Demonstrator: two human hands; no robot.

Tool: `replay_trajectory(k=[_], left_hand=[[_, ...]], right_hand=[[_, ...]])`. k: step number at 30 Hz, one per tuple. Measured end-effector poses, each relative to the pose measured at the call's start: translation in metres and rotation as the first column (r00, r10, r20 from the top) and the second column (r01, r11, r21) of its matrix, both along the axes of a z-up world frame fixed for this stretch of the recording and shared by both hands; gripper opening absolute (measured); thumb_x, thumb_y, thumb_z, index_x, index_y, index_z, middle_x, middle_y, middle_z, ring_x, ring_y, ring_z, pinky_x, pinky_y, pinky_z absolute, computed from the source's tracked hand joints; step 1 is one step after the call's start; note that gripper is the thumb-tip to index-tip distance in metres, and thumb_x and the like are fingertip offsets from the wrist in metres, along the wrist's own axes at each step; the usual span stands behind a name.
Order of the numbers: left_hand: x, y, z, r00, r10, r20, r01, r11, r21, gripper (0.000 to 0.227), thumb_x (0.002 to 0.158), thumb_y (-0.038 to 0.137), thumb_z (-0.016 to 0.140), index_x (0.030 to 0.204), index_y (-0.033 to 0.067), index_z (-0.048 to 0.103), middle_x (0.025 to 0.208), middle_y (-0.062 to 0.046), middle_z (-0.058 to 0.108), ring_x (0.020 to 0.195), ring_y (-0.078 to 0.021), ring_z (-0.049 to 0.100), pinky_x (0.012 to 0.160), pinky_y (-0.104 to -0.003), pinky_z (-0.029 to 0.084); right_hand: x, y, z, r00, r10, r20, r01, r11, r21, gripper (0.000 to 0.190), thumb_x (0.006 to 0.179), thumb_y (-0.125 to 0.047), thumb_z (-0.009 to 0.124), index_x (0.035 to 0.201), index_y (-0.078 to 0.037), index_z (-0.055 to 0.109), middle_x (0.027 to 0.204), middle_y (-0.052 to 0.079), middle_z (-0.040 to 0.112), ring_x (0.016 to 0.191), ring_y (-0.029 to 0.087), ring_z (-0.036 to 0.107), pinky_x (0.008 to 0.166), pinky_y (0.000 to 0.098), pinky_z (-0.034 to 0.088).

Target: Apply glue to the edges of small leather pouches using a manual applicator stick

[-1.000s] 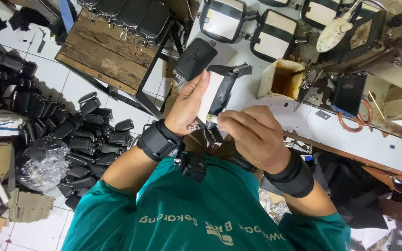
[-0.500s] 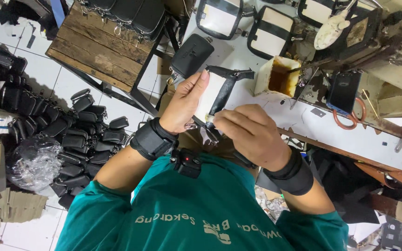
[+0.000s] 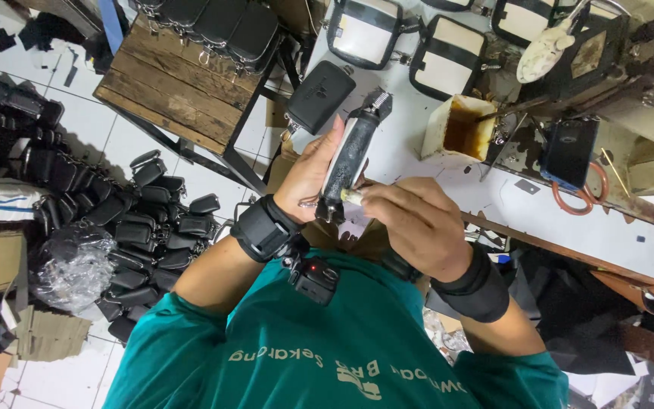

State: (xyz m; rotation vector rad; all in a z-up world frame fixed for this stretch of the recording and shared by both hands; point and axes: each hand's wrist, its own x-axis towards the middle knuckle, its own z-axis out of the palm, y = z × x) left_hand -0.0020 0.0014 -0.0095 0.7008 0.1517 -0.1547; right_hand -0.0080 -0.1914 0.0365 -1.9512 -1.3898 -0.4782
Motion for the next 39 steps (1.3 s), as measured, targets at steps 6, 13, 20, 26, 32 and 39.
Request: replay_trajectory(k=[6,13,20,26,32,39], left_hand=[[-0.012,0.001,0.039,0.996,-0.081,0.03,0.081,0.997,-0.006,0.05,0.101,0.05,0.061,0.091,0.0006,0.068,0.071,-0.013,0.066,0.056,-0.0164,0.067,0.047,-0.025,0.059],[-0.007,-0.002,0.015,0.999,-0.045,0.022,0.046,0.999,-0.027,0.048,0.102,0.048,0.059,0.093,0.0018,0.067,0.071,-0.016,0.064,0.058,-0.0185,0.067,0.049,-0.027,0.057],[-0.001,0.004,-0.015,0.962,0.11,0.25,-0.163,0.965,0.203,0.033,0.11,0.035,0.053,0.119,0.0062,0.065,0.095,-0.013,0.069,0.086,-0.0183,0.067,0.072,-0.027,0.056],[0.001,0.018,-0.026,0.931,0.139,0.338,-0.294,0.834,0.467,0.027,0.114,0.036,0.039,0.117,0.0142,0.054,0.097,-0.002,0.053,0.104,-0.0184,0.056,0.094,-0.038,0.048],[-0.004,0.026,-0.009,0.945,0.191,0.267,-0.285,0.881,0.379,0.015,0.113,0.034,0.041,0.106,0.0212,0.047,0.088,0.006,0.039,0.092,-0.0112,0.051,0.091,-0.035,0.039],[-0.005,0.024,-0.002,0.93,0.314,0.191,-0.365,0.849,0.382,0.013,0.11,0.021,0.057,0.101,0.0121,0.06,0.083,0.004,0.053,0.079,-0.0057,0.055,0.074,-0.019,0.047]], right_hand=[[0.008,0.012,-0.014,0.983,-0.139,0.117,0.102,0.957,0.273,0.023,0.095,0.003,0.064,0.113,-0.001,0.079,0.116,0.018,0.076,0.094,0.024,0.066,0.088,0.0375,0.061],[0.002,0.013,-0.002,0.991,-0.128,0.04,0.116,0.967,0.227,0.026,0.092,0.01,0.065,0.112,0.0,0.078,0.114,0.02,0.076,0.094,0.023,0.062,0.086,0.0385,0.061],[0.007,0.011,-0.005,0.994,-0.099,0.056,0.087,0.978,0.188,0.026,0.096,0.008,0.06,0.113,-0.003,0.077,0.112,0.014,0.076,0.098,0.02,0.059,0.091,0.0349,0.057],[0.01,-0.001,-0.007,0.991,-0.133,-0.03,0.137,0.967,0.215,0.018,0.094,0.01,0.063,0.102,-0.001,0.076,0.099,0.015,0.077,0.083,0.03,0.066,0.084,0.0406,0.057],[0.038,-0.061,0.017,0.893,-0.438,-0.102,0.449,0.882,0.145,0.008,0.106,0.007,0.069,0.112,0.004,0.073,0.101,0.02,0.072,0.086,0.041,0.06,0.087,0.0494,0.049],[0.079,-0.101,-0.04,0.77,-0.628,-0.113,0.624,0.778,-0.077,0.007,0.105,-0.005,0.074,0.111,-0.004,0.075,0.094,0.017,0.073,0.086,0.042,0.064,0.079,0.0494,0.05]])
